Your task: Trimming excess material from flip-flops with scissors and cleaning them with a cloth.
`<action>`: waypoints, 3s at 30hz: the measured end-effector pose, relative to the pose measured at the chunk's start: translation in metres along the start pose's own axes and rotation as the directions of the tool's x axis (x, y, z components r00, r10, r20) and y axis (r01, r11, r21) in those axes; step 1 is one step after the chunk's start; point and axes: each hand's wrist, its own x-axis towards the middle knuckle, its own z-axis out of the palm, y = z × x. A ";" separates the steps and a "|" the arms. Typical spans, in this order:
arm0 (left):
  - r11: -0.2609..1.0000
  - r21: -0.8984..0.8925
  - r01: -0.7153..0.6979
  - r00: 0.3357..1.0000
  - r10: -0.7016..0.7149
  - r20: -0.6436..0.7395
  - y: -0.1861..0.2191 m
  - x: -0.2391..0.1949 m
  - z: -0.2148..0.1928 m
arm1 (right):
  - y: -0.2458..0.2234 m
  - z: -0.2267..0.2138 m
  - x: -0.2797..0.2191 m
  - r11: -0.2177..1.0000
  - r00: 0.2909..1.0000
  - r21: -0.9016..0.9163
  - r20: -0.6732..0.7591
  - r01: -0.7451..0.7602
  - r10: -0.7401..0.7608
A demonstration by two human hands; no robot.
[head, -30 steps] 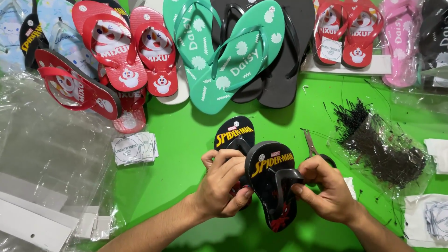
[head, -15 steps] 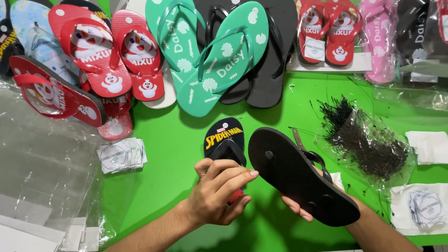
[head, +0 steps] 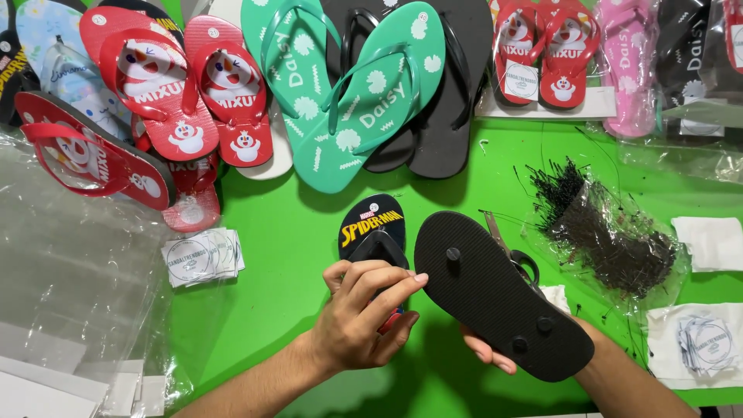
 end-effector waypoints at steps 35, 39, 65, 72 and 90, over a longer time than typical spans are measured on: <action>0.911 0.118 0.395 0.918 -0.394 -0.035 -0.009 0.006 0.004 | -0.033 0.078 -0.004 0.898 0.903 -0.282 -0.174 0.337 -0.393; 0.887 -0.061 0.457 0.889 -0.458 0.010 -0.027 0.002 0.008 | -0.027 0.073 0.003 0.800 0.744 -0.567 -0.444 0.198 -0.499; 0.358 -0.815 0.456 0.689 -0.722 0.069 -0.045 -0.014 -0.007 | -0.029 0.081 -0.001 0.425 0.791 -0.891 -0.373 -0.160 -0.485; 0.306 -0.831 0.464 0.676 -0.728 0.110 -0.042 -0.013 -0.006 | -0.028 0.082 0.000 0.282 0.786 -0.948 -0.287 -0.150 -0.548; 0.160 -0.855 0.494 0.651 -0.719 0.242 -0.033 -0.009 0.000 | -0.030 0.079 -0.002 -0.037 0.757 -0.990 -0.080 -0.136 -0.648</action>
